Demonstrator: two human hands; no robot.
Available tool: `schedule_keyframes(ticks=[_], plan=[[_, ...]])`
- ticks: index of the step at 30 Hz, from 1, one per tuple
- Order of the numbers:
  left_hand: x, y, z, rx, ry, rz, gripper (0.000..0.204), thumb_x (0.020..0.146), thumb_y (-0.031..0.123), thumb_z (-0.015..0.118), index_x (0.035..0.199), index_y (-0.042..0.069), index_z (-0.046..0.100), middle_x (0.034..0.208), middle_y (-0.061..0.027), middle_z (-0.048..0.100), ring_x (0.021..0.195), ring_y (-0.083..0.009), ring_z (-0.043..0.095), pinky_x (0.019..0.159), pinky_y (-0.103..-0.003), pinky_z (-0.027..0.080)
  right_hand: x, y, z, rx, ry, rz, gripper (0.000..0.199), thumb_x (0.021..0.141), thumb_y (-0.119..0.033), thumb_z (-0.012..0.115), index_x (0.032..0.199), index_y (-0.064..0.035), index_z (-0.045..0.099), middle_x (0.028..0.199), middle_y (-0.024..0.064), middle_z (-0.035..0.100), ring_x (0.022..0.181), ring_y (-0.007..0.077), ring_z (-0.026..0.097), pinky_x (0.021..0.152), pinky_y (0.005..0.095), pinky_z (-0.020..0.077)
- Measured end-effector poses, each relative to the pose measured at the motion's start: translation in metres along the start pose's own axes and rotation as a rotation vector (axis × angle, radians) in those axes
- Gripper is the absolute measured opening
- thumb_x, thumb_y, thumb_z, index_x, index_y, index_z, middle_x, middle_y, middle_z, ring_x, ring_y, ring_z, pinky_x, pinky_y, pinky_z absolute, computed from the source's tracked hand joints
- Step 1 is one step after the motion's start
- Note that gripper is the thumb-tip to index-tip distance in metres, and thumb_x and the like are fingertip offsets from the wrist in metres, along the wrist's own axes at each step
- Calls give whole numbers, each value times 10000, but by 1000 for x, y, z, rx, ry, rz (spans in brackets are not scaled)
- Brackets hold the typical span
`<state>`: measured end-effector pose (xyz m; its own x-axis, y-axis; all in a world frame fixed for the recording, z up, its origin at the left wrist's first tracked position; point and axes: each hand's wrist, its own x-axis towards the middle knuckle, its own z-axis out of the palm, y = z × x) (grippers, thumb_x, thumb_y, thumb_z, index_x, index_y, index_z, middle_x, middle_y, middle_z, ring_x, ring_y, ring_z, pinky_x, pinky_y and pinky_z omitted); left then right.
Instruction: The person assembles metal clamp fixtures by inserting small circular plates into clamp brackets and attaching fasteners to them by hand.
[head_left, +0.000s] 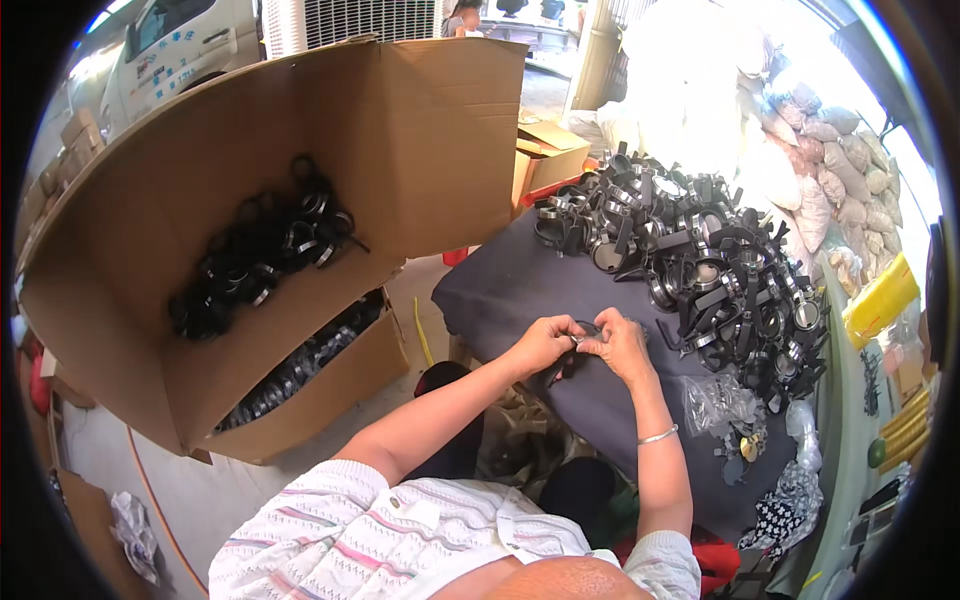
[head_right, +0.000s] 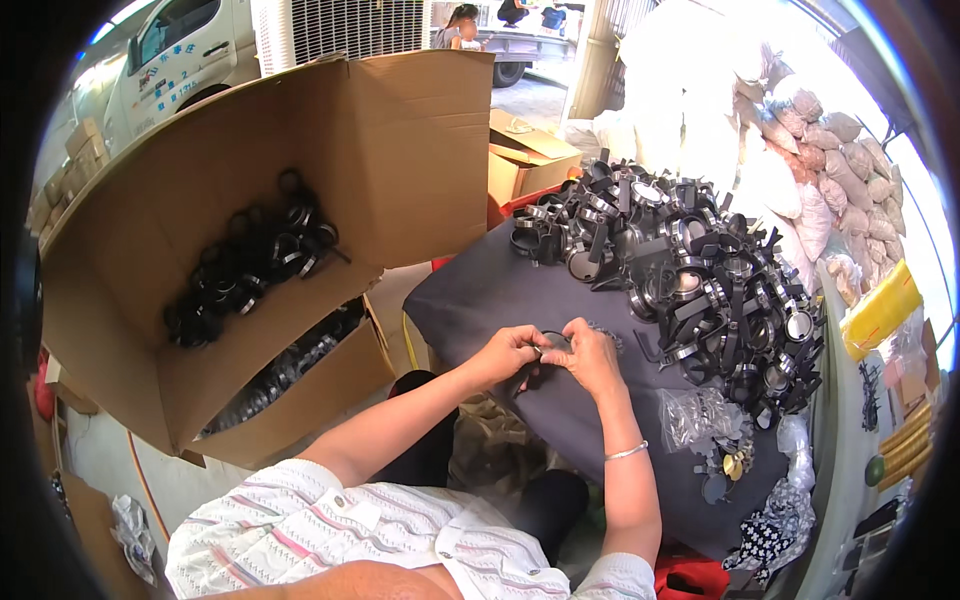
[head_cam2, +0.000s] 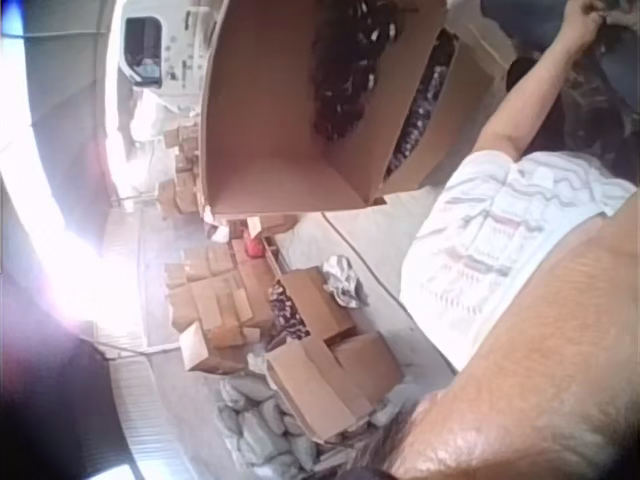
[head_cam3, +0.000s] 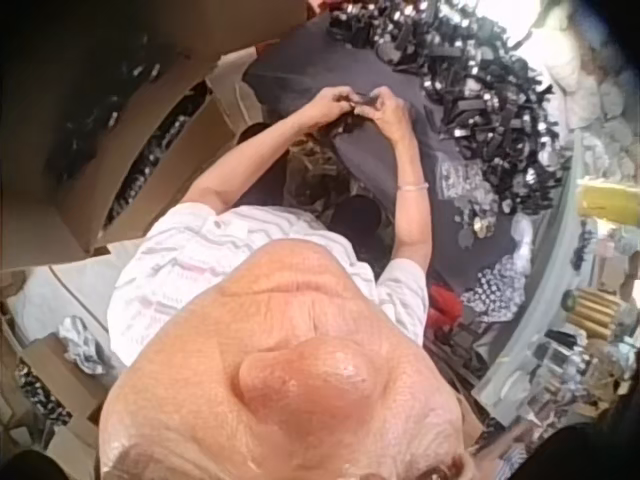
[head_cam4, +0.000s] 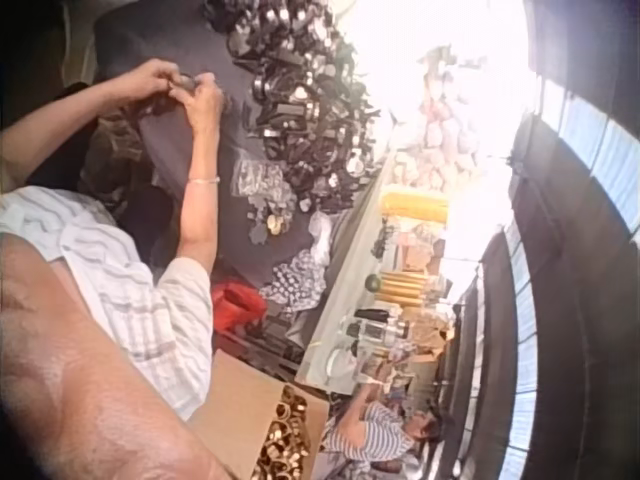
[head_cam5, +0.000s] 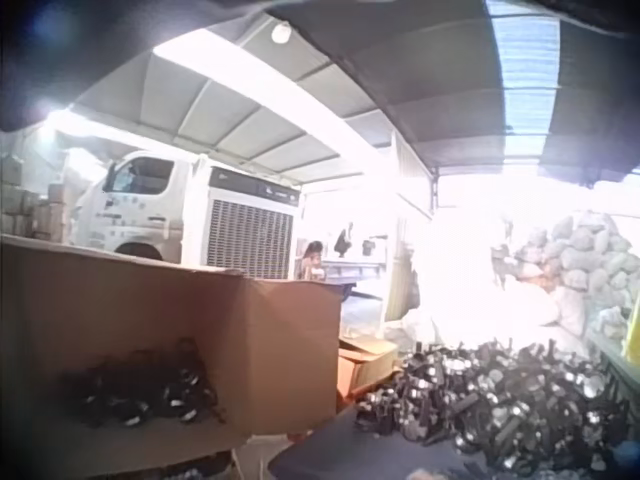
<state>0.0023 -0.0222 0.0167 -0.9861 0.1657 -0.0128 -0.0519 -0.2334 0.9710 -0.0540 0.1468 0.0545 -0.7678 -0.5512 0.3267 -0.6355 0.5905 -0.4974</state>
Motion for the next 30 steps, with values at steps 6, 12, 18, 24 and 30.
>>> schedule_keyframes(ticks=[6, 12, 18, 24, 30], plan=[[5, -3, 10, 325, 346, 100, 163, 807, 46, 590, 952, 4, 529, 709, -78, 569, 545, -131, 553, 423, -296, 488, -17, -4, -1, -3, 47, 193, 291, 706, -178, 738, 870, 2, 578, 729, 140, 596, 678, 294, 592, 617, 387, 456], [0, 4, 18, 210, 361, 55, 115, 757, 59, 604, 828, -19, 558, 645, -86, 575, 447, -156, 544, 393, -302, 463, -45, -15, -24, -81, 248, -101, 141, 776, 23, 562, 888, -24, 634, 818, 120, 548, 818, 291, 536, 726, 354, 430], [-4, 10, 4, 134, 206, -23, 84, 794, 43, 617, 751, 18, 550, 631, -29, 537, 436, -104, 492, 350, -247, 407, -63, -45, -59, -668, 222, -325, 141, 762, -103, 572, 863, -107, 670, 759, 47, 521, 789, 220, 477, 669, 340, 370], [-4, 8, -5, 54, 61, -34, 85, 754, 29, 623, 696, 24, 561, 576, -34, 529, 394, -104, 475, 328, -252, 388, -76, -48, -62, -469, 127, -323, 192, 685, -40, 669, 876, -48, 645, 694, 71, 540, 685, 190, 552, 566, 308, 426], [0, 16, -5, 187, 14, -4, 75, 762, 37, 619, 713, 14, 566, 645, -56, 570, 444, -127, 520, 359, -262, 441, -71, -24, -31, 569, 110, 177, 136, 737, 94, 594, 855, 29, 573, 706, 31, 567, 600, 86, 535, 541, 227, 438]])
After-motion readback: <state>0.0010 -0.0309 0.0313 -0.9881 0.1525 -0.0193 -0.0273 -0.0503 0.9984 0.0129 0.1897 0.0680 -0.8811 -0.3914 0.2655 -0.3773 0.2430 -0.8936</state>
